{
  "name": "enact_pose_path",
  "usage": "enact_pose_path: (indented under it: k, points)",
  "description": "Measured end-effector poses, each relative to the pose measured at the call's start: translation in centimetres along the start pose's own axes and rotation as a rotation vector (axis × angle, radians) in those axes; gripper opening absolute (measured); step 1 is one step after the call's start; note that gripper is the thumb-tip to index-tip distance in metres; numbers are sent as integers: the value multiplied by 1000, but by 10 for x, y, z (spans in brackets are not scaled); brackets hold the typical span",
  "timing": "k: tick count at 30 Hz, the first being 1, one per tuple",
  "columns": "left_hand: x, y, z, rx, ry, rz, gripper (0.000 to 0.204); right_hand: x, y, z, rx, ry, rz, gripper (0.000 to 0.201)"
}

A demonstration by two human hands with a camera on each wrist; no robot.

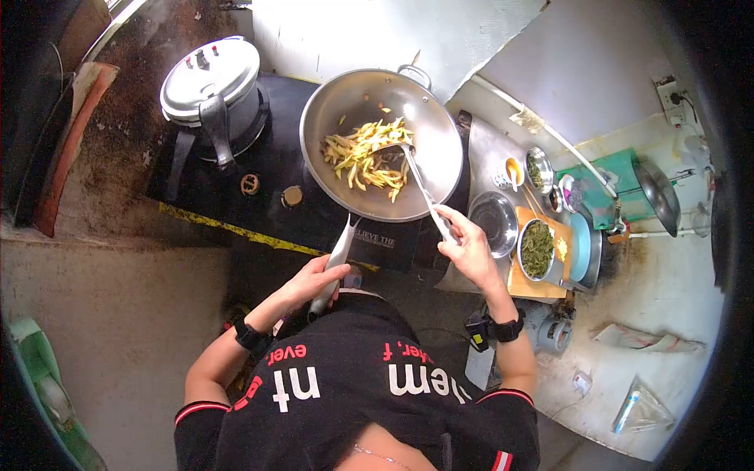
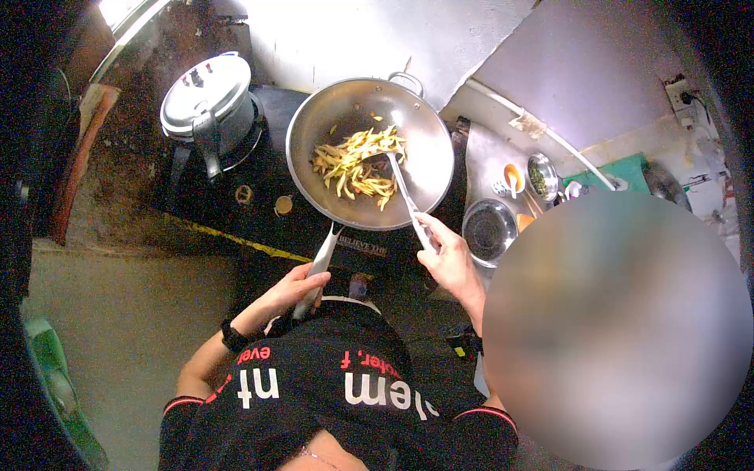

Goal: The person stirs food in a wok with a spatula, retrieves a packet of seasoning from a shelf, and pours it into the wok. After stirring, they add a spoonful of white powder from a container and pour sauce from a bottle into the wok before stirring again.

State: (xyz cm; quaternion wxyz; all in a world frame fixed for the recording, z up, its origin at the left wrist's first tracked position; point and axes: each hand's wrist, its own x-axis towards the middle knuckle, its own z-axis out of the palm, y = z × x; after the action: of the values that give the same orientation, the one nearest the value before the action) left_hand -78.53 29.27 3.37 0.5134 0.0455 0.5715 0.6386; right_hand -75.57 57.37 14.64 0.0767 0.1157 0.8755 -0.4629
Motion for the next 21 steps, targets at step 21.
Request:
enact_pose_path:
  k: [21]
  points:
    - [-9,5,1,-112,-8,8,32,2,40,-16,-451,129,-197,29]
